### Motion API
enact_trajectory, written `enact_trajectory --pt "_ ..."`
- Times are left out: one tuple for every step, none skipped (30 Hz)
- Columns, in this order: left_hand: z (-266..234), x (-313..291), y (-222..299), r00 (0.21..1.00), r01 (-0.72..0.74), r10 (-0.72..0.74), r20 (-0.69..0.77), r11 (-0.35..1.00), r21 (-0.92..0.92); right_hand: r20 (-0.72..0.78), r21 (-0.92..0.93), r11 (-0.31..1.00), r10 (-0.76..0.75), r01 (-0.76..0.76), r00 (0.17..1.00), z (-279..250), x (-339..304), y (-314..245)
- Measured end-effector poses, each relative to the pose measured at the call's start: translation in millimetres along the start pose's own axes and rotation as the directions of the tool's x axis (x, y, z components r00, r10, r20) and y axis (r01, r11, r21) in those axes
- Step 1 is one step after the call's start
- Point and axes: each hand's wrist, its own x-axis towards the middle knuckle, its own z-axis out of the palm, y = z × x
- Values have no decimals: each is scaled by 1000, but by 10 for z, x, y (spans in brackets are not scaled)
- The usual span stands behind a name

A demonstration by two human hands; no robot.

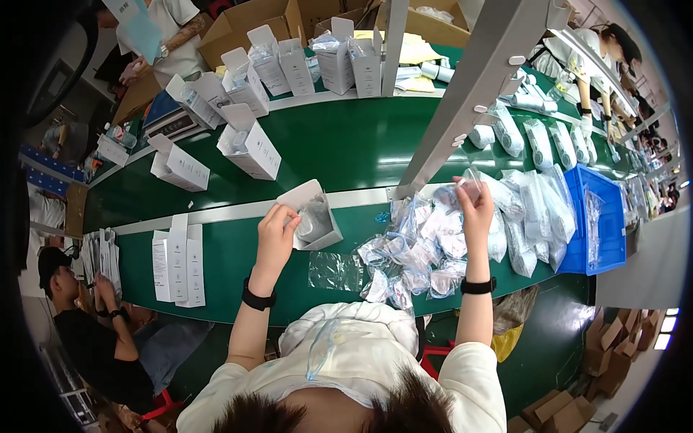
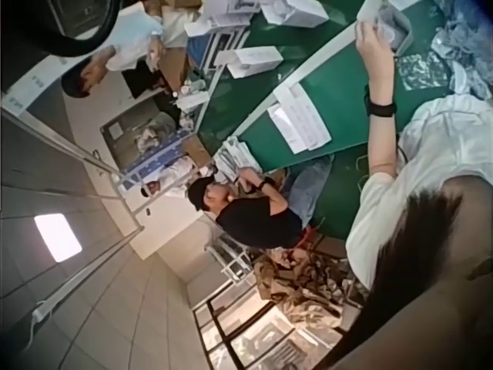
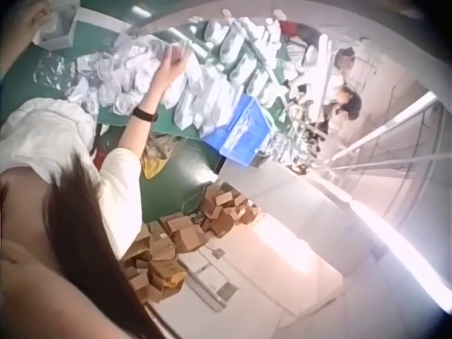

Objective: The person packages thermometers by placing each device and a small bag into a box before setting it aside. They repeat this process multiple times, occasionally retrieving small bags from a blue bin to include in the boxes.

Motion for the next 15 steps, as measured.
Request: enact_trajectory --pt "20 3 -22 999 -29 29 -26 1000 -12 10 3 1000 2 -2 1000 194 -116 -213" --pt "24 2 -38 997 -59 58 -49 998 -25 -9 210 978 6 -5 1000 470 -257 -454" --pt "17 10 -32 997 -57 56 -47 998 -29 -34 404 915 16 -1 999 742 -381 -608" --pt "4 21 -12 1000 -27 27 -7 999 -34 -9 410 911 -37 38 999 1002 -477 -639" --pt "-12 26 6 999 4 -2 32 999 -38 17 418 906 -90 75 996 1234 -563 -644" --pt "-44 26 20 997 37 -34 64 999 -38 96 345 919 -238 192 966 1452 -582 -645" --pt "-55 36 26 998 36 -34 60 999 -35 181 281 906 -375 317 909 1610 -564 -627" --pt "-56 43 39 998 33 -30 55 998 -45 275 110 892 -451 438 849 1681 -563 -613" --pt "-56 53 46 999 30 -27 47 998 -53 381 -50 828 -500 558 777 1744 -553 -593" --pt "-58 61 52 999 26 -23 40 998 -62 383 -45 827 -504 561 774 1806 -542 -565" --pt "-58 66 49 999 25 -23 36 998 -61 440 -149 788 -488 597 754 1863 -531 -533" --pt "-51 54 35 999 37 -36 26 998 -54 500 -245 736 -462 632 733 1915 -522 -529" --pt "-39 43 17 999 49 -48 18 998 -48 554 -335 669 -429 663 713 1944 -515 -541" --pt "-26 34 -2 998 60 -59 10 997 -43 558 -331 669 -430 666 710 1941 -527 -558" --pt "-12 28 -24 998 63 -63 6 997 -43 626 -413 616 -343 671 700 1914 -557 -580"
